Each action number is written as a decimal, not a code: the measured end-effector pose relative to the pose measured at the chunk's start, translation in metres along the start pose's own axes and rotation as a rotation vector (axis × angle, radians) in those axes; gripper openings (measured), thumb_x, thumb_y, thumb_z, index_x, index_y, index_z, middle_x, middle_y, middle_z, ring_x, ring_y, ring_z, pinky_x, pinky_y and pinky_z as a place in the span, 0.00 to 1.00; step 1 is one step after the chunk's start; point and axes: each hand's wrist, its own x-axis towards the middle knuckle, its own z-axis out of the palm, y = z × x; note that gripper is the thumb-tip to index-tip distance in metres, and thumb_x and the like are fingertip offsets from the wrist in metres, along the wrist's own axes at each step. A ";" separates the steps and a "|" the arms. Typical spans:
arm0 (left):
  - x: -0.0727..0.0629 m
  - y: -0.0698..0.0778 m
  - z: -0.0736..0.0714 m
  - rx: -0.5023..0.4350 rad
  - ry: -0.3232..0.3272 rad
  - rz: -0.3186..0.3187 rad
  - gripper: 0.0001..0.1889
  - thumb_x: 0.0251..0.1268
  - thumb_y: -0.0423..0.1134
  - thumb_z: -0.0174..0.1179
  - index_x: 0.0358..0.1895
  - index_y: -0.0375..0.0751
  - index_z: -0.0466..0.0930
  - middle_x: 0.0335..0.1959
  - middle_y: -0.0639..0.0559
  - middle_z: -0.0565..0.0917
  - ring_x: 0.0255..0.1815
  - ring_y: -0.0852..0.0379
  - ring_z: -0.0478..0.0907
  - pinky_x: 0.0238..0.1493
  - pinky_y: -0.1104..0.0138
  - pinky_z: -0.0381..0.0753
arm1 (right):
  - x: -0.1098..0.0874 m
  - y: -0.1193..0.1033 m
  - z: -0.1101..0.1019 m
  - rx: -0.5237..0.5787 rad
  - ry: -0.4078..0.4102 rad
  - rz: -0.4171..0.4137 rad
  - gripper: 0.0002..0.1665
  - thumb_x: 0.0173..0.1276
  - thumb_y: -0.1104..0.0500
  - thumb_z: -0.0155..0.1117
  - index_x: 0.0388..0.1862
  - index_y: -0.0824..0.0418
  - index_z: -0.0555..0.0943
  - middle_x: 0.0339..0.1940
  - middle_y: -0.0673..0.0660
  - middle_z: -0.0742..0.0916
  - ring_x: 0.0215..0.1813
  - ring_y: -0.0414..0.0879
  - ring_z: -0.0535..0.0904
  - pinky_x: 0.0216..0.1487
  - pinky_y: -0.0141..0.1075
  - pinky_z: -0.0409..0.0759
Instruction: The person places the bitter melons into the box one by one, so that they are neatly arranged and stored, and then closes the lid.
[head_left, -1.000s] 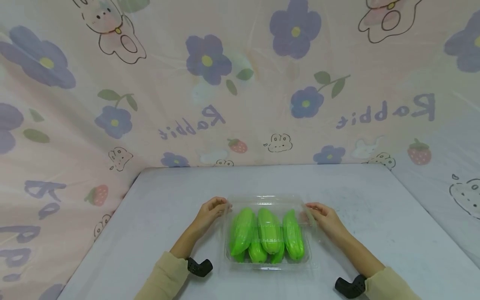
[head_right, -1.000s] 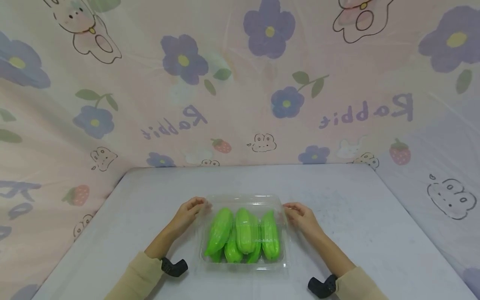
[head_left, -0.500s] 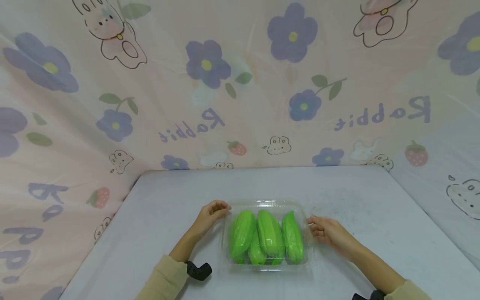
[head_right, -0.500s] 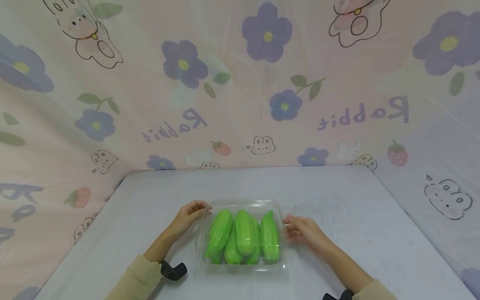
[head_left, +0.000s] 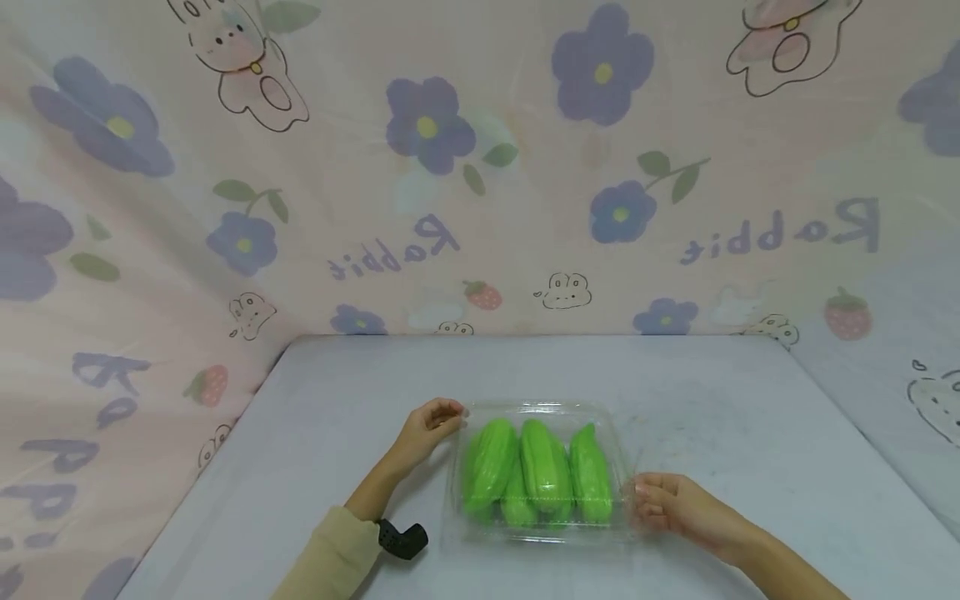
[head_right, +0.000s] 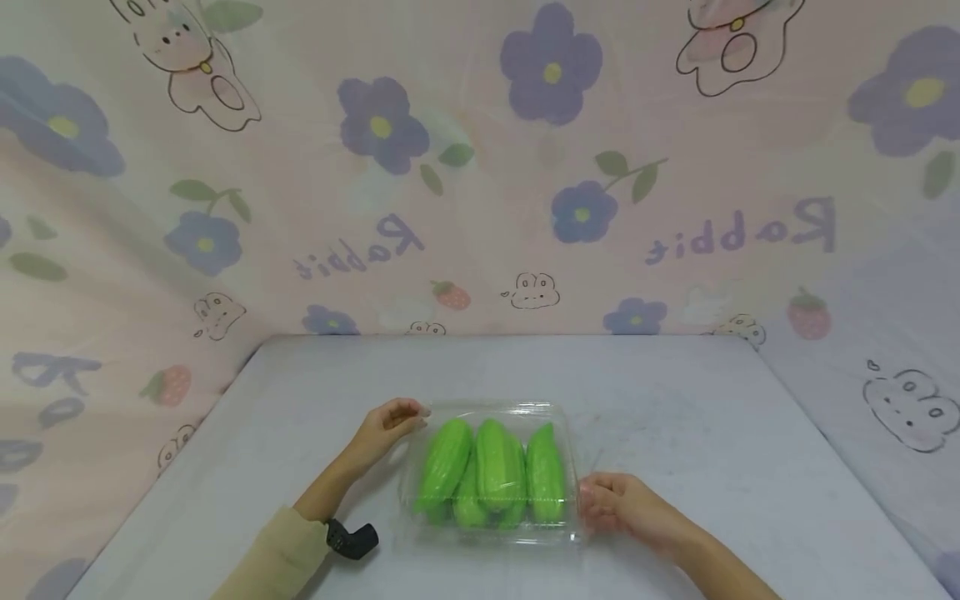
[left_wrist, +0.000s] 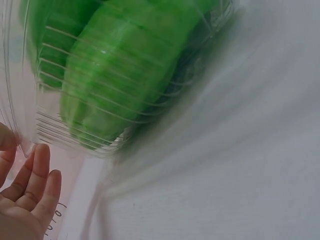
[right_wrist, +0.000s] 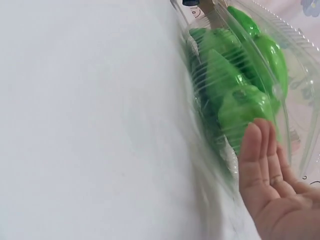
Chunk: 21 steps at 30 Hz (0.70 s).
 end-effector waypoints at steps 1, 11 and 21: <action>0.000 0.000 0.000 0.004 0.005 0.002 0.15 0.69 0.36 0.57 0.53 0.29 0.75 0.54 0.32 0.80 0.47 0.72 0.77 0.50 0.81 0.77 | -0.002 0.002 0.000 0.022 -0.043 -0.014 0.25 0.79 0.54 0.45 0.57 0.76 0.70 0.41 0.46 0.83 0.44 0.36 0.82 0.50 0.30 0.84; 0.000 0.000 0.001 0.019 0.008 0.043 0.15 0.69 0.34 0.56 0.53 0.27 0.74 0.53 0.30 0.80 0.44 0.73 0.76 0.48 0.81 0.78 | -0.011 0.011 0.014 0.154 -0.210 -0.004 0.16 0.79 0.58 0.42 0.46 0.60 0.79 0.38 0.45 0.87 0.39 0.35 0.83 0.44 0.28 0.84; -0.001 0.002 0.002 0.027 0.005 0.019 0.15 0.71 0.35 0.54 0.54 0.29 0.74 0.54 0.32 0.80 0.49 0.66 0.78 0.50 0.81 0.77 | -0.013 0.011 0.028 0.252 -0.246 0.027 0.21 0.80 0.57 0.41 0.49 0.61 0.83 0.36 0.44 0.88 0.35 0.32 0.83 0.41 0.25 0.84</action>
